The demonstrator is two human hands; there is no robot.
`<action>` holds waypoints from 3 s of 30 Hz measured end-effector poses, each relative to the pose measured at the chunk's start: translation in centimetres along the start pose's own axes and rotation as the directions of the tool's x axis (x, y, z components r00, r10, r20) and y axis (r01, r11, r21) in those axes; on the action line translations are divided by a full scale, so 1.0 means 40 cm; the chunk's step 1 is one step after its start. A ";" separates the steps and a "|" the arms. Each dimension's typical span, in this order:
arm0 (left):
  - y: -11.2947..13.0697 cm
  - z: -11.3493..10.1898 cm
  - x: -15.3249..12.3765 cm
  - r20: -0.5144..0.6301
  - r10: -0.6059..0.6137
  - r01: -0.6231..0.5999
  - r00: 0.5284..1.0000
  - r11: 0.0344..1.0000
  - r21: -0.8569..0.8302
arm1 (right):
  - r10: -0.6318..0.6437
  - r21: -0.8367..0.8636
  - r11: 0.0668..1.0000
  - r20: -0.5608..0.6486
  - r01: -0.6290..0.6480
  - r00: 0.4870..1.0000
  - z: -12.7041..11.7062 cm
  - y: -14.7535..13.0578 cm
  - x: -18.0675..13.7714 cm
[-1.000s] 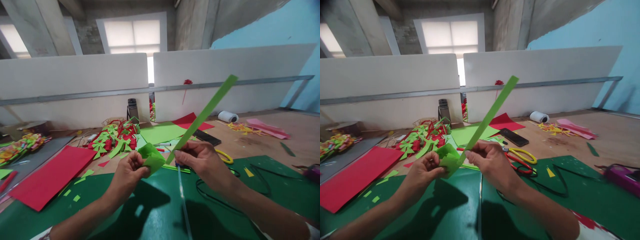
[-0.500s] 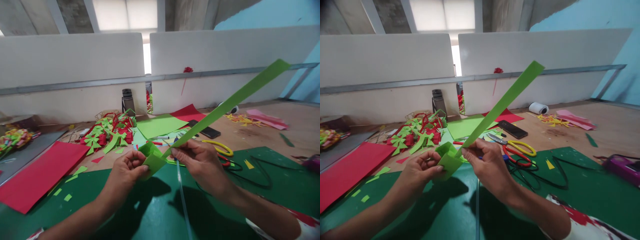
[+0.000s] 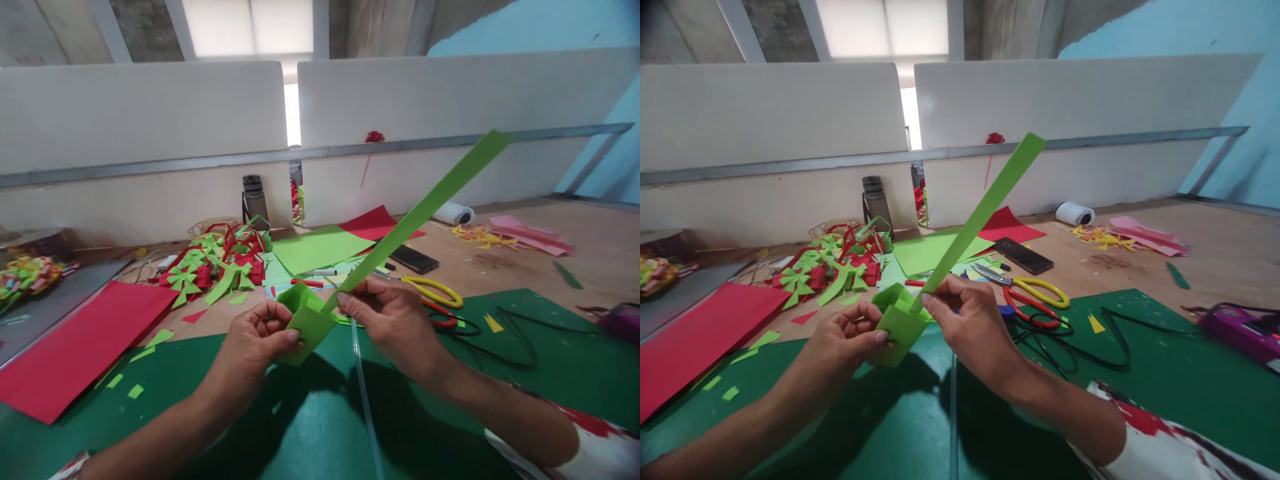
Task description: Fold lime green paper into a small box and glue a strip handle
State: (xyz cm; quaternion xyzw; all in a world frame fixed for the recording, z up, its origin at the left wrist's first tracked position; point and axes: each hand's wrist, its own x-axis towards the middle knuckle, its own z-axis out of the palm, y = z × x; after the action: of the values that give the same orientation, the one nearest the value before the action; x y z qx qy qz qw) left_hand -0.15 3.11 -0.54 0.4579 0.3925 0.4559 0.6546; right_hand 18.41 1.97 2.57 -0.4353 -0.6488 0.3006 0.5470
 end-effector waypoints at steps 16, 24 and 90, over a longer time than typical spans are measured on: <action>-0.004 0.002 -0.008 -0.005 0.055 -0.054 0.998 0.991 0.121 | 0.062 0.011 0.998 -0.001 -0.062 0.998 0.004 -0.004 -0.001; -0.006 0.002 -0.007 -0.021 0.072 -0.068 0.997 0.989 0.131 | -0.069 -0.206 0.976 0.000 0.067 0.998 0.000 -0.004 -0.005; 0.023 0.033 -0.013 0.006 0.007 -0.007 1.000 0.986 0.168 | -0.173 -0.335 0.928 0.000 0.163 0.985 0.060 -0.016 0.001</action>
State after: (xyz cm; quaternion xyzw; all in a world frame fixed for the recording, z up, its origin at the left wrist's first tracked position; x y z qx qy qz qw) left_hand 0.71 2.43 0.74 0.5141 0.4262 0.4222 0.6131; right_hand 15.94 1.93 2.62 -0.4691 -0.7171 0.1320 0.4983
